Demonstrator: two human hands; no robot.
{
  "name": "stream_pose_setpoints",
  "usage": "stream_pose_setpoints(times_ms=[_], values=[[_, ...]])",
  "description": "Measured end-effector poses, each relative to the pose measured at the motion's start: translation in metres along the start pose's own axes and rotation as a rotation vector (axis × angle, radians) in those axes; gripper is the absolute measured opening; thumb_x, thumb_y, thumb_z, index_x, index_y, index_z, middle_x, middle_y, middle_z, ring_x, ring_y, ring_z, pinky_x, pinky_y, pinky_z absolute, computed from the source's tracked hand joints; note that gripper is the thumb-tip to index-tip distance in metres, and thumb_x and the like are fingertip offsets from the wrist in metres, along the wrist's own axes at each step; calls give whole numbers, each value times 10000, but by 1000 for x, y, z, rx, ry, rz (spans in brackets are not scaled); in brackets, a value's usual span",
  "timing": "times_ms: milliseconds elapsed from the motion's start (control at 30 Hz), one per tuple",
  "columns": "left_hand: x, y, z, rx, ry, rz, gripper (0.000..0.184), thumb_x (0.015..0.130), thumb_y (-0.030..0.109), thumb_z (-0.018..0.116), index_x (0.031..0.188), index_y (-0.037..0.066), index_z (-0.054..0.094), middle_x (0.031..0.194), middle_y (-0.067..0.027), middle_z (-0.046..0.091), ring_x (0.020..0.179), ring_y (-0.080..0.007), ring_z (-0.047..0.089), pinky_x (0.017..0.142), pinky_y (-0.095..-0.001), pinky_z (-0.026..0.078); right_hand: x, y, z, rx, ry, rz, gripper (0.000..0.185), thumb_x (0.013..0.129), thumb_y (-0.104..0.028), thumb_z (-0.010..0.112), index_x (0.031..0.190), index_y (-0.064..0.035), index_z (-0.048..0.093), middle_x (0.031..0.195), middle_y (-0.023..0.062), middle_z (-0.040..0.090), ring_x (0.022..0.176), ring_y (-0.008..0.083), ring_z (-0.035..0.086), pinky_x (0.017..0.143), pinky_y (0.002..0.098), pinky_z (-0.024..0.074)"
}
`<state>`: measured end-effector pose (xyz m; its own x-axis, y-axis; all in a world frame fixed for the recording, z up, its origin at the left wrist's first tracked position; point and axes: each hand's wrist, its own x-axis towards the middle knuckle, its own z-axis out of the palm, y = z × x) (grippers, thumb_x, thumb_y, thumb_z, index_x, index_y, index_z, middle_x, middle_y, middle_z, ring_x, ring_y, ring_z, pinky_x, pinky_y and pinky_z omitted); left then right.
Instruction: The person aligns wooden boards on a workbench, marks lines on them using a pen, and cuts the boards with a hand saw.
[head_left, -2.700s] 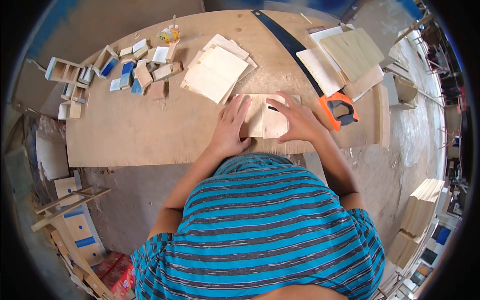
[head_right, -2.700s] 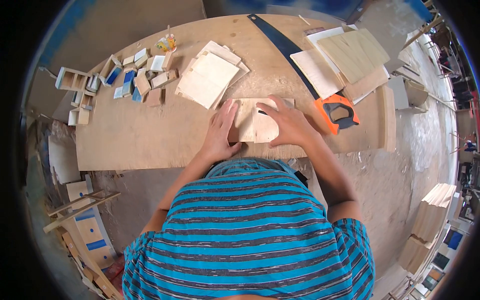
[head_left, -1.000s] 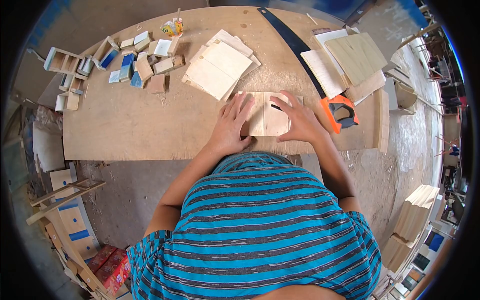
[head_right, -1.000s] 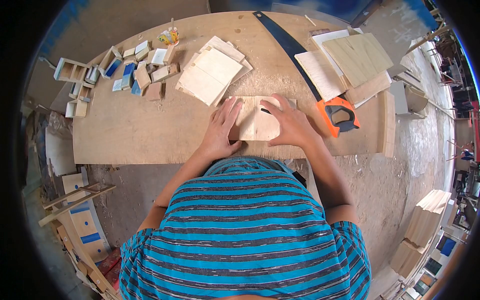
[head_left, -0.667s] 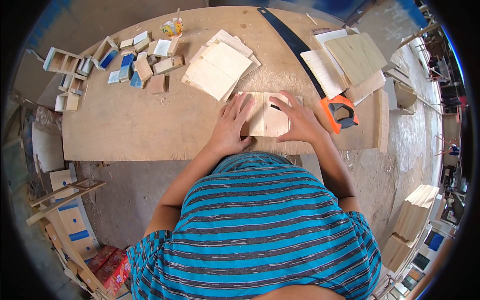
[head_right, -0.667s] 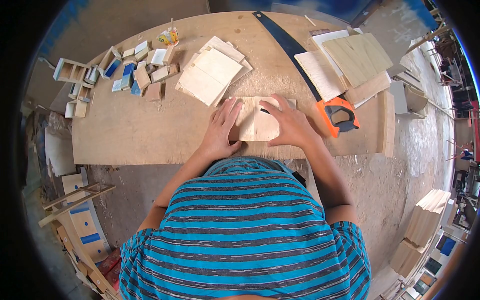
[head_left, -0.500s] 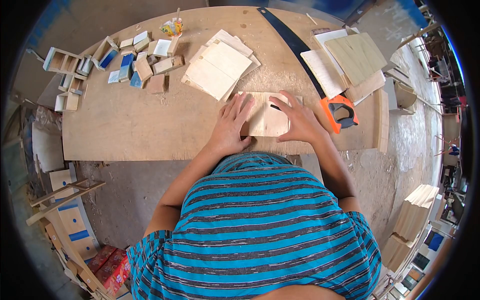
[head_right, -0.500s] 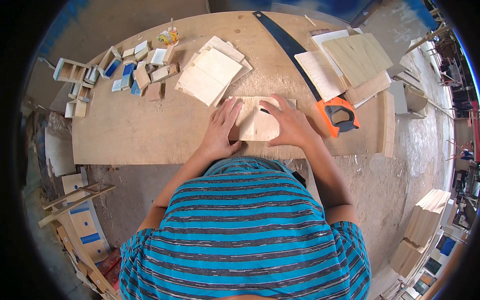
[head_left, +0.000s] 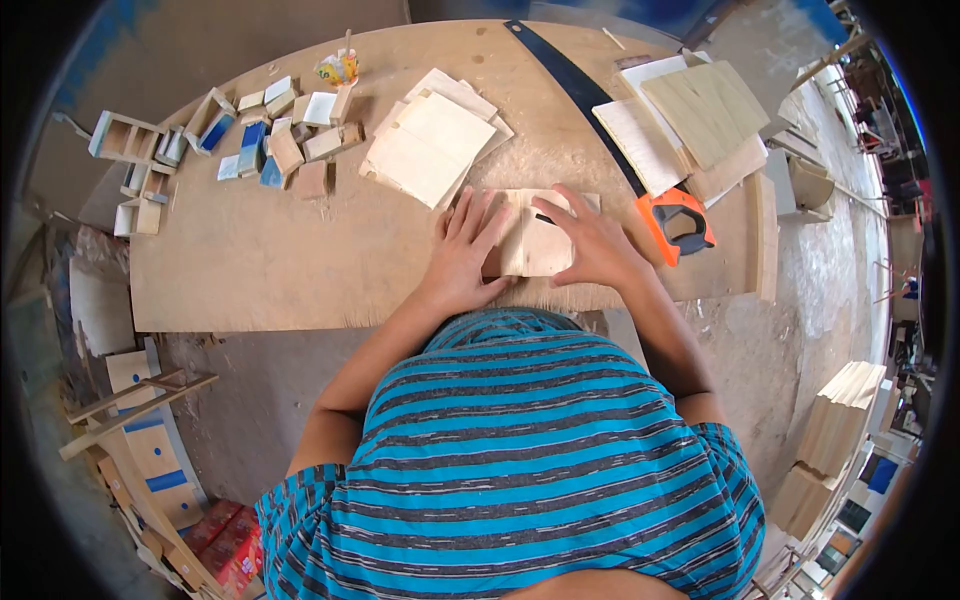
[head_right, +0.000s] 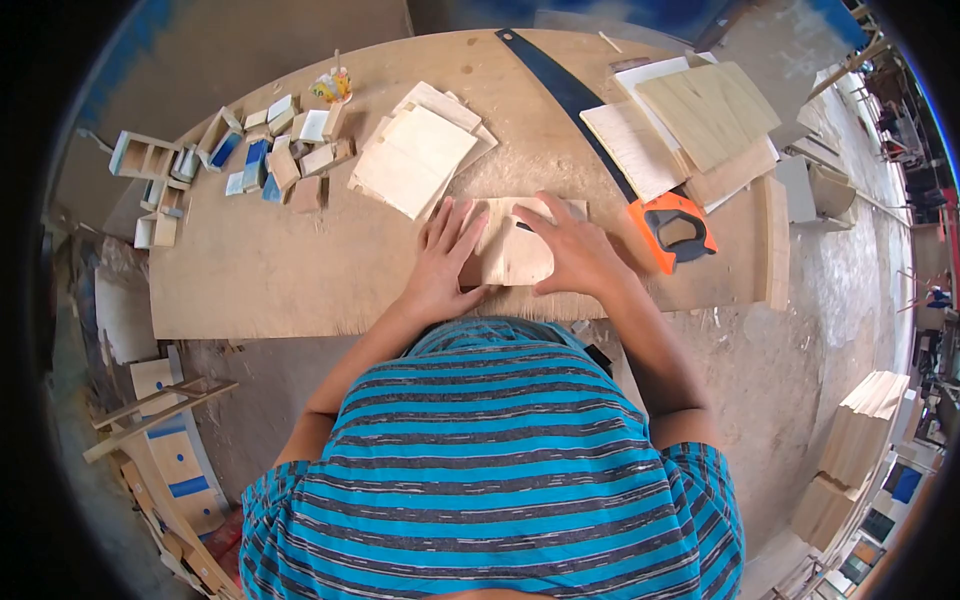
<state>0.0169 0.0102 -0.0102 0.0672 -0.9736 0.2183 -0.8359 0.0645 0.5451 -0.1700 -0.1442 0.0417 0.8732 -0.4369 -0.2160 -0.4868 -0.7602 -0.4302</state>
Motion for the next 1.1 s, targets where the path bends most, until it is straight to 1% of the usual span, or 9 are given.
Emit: stream_pose_setpoints(times_ms=[333,600,700,800,833,867,900,967,1100], values=[[45,7,10,79,-128,136,1060,634,493,811,1475,72,321,1548,-172,261,1441,-375,221,1137,-580,194,-3,10,7,-9,35,-37,1018,504,-277,902,1405,-146,446,1487,170,339,1254,384,484,959,472,474],[54,9,16,77,-183,64,1224,483,514,865,1451,-6,325,1481,-177,379,1403,-310,331,1154,-546,180,-4,11,7,18,63,-74,1024,505,-286,908,1406,-136,445,1492,167,327,1271,383,466,977,468,460],[54,12,17,104,-212,35,1253,460,528,868,1452,-8,322,1471,-173,391,1398,-297,339,1158,-533,174,-6,17,5,83,70,-62,1023,491,-309,915,1393,-125,471,1471,165,369,1203,376,530,949,469,473],[56,13,18,145,-217,33,1275,452,547,863,1459,-7,312,1467,-167,395,1403,-284,327,1165,-515,162,-6,50,3,163,440,-206,890,527,-285,909,1311,-82,540,1382,175,474,1212,342,535,967,423,466],[54,12,19,159,-220,33,1283,449,555,861,1461,-6,308,1466,-165,395,1406,-279,322,1168,-510,157,-8,53,-3,363,601,-178,618,643,-281,864,1153,-32,619,1141,165,610,1073,272,600,895,383,484],[53,13,19,162,-229,30,1290,455,565,858,1468,-3,297,1473,-169,386,1407,-282,320,1168,-509,158,-14,51,-17,533,533,74,336,770,-210,778,985,6,635,967,110,614,857,175,590,738,323,478],[53,13,18,165,-238,29,1298,460,576,854,1474,0,285,1481,-173,377,1409,-285,318,1168,-508,158,-8,71,-4,690,680,30,232,867,-198,676,851,26,618,854,78,567,689,132,510,625,286,412],[55,14,18,170,-242,35,1302,468,588,849,1479,2,275,1487,-178,371,1408,-288,321,1168,-505,159,-10,80,-6,614,832,101,307,919,-240,617,789,37,599,775,89,529,661,136,510,565,299,380],[55,15,17,175,-236,35,1298,472,595,843,1477,1,278,1479,-183,381,1396,-290,341,1167,-502,160,-16,72,-1,487,798,278,336,936,-263,597,790,39,605,704,103,546,603,149,517,524,310,367]])
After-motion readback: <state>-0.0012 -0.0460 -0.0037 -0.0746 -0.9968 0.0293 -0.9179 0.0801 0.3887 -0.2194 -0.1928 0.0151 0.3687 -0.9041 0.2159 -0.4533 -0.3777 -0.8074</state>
